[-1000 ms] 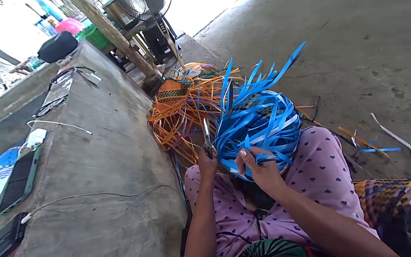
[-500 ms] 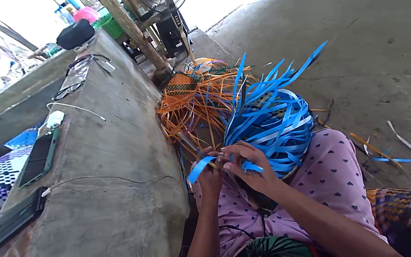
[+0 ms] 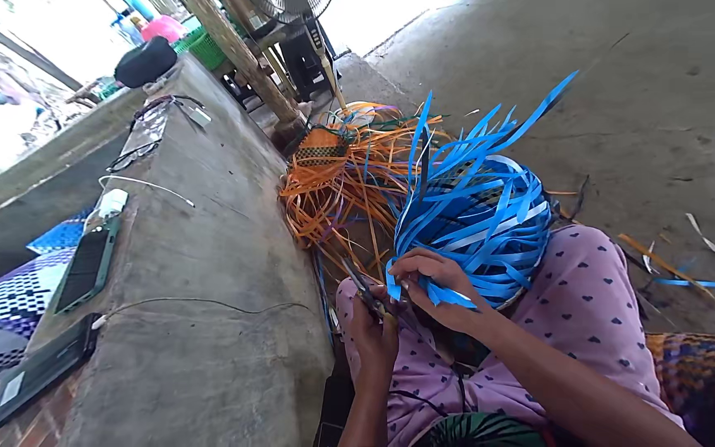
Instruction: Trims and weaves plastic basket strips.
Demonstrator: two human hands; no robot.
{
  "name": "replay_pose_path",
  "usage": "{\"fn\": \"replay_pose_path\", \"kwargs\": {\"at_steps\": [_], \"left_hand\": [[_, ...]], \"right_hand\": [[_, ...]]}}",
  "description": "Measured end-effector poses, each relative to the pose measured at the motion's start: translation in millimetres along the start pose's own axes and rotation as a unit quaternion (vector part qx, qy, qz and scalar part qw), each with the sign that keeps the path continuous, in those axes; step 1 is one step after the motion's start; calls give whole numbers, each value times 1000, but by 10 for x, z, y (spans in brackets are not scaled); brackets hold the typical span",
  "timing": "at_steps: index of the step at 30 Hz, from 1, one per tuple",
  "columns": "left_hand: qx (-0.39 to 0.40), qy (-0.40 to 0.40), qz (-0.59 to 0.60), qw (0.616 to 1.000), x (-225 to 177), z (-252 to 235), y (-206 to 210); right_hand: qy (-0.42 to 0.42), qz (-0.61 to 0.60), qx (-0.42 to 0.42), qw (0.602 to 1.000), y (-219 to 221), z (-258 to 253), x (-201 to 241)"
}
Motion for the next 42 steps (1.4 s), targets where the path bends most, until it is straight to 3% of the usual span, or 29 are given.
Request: {"fn": "replay_pose_path", "kwargs": {"at_steps": [9,13,16,19,22,28,34,42], "left_hand": [[-47,11,60,997,-176,-117,68],[30,-9,60,998,-108,-37,74],[100,-18,-34,994,41,116,-10],[141,-76,-70,985,229,329,-23],[164,-106,-64,979,306,457,47],[167,-93,-73,979,247,384,135],[160,-145,-68,974,276,397,149],[153,-87,-66,982,41,264,138]], "right_hand": [[-2,-8,-1,1000,8,33,66],[52,-18,-45,997,-91,33,-9],[98,-50,-68,992,-166,21,-77],[114,-61,-77,989,-198,18,-102],[103,-63,-70,990,-164,35,-59],[75,-63,-70,993,-129,35,14],[78,-46,-70,993,-144,38,14],[17,17,-54,998,-17,84,116]]}}
Point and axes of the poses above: each hand's wrist, its own z-axis away from the middle knuckle, its own y-axis out of the palm, x = y × z, the point moved 9 cm from there along -z, towards the middle knuckle, and after that the axes turned 15 degrees about z, right-handed, at the moved point
